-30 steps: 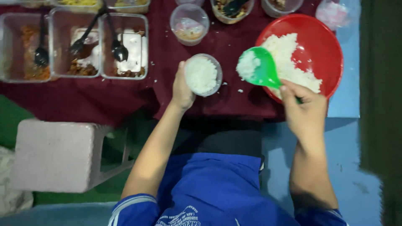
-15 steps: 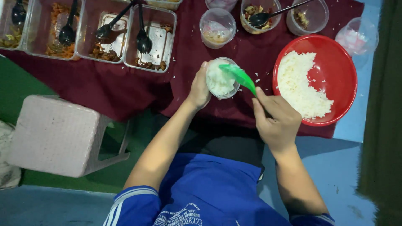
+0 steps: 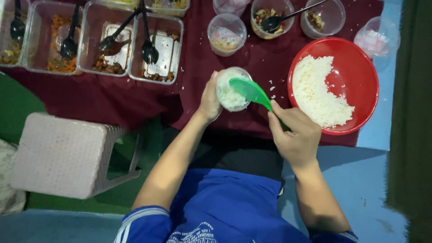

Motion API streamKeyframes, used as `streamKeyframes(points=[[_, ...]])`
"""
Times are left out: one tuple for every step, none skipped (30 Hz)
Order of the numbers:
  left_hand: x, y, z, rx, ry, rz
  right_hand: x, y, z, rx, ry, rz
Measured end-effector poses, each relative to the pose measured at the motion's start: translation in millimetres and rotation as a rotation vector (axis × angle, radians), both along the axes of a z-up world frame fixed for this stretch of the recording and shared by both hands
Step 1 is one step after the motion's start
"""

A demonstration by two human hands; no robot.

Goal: Scooping white rice from a large red bowl into a small plastic cup using a green spoon

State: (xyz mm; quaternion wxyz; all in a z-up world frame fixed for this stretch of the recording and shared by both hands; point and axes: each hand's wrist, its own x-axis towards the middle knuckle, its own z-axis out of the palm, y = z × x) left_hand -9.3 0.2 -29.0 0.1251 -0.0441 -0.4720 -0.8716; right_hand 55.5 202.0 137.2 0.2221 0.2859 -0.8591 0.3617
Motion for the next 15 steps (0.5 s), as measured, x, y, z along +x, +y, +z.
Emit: streamKeyframes(points=[[2.5, -0.8, 16.3, -0.004, 0.007, -0.004, -0.5, -0.1, 0.4, -0.004, 0.007, -0.004], [8.3, -0.7, 31.5, -0.049, 0.011, 0.009, 0.9, 0.3, 0.6, -0.017, 0.008, -0.004], [14.0, -0.7, 46.4, -0.094, 0.014, 0.022, 2.3, 0.5, 0.5, -0.031, 0.009, -0.005], [15.2, -1.1, 47.5, -0.096, 0.015, 0.017, 1.4, -1.2, -0.1, -0.032, 0.009, -0.009], [16.3, -1.5, 48.6, -0.127, 0.016, 0.018, 0.5, -2.8, -0.7, -0.017, -0.022, 0.012], [16.6, -1.8, 49.9, -0.159, 0.019, 0.018, -0.9, -4.3, -1.2, -0.002, -0.051, 0.032], [18.3, -2.3, 48.2, -0.161, 0.021, 0.012, 1.3, -1.5, -1.5, -0.004, -0.05, 0.027], [18.8, -3.2, 47.0, -0.181, 0.02, 0.015, 2.1, 0.9, -1.4, -0.011, -0.049, 0.017], [19.3, -4.5, 45.6, -0.201, 0.02, 0.019, 2.9, 3.0, -1.4, -0.018, -0.048, 0.007], [19.0, -4.2, 43.3, -0.2, 0.021, 0.017, 2.9, 2.1, -0.5, -0.018, -0.047, 0.004], [18.6, -4.1, 40.7, -0.205, 0.022, 0.01, 2.6, 1.1, 0.2, -0.007, -0.051, 0.021], [18.7, -3.7, 38.1, -0.209, 0.021, 0.002, 3.0, 0.2, 1.0, 0.004, -0.057, 0.037], [19.6, -3.4, 37.3, -0.208, 0.02, -0.001, 2.7, -0.6, 2.4, 0.005, -0.058, 0.034], [18.9, -3.5, 36.9, -0.18, 0.017, -0.001, 1.6, -1.6, 3.6, 0.005, -0.076, 0.039], [18.2, -3.6, 36.7, -0.153, 0.013, -0.001, 0.5, -2.6, 5.0, 0.005, -0.094, 0.043]])
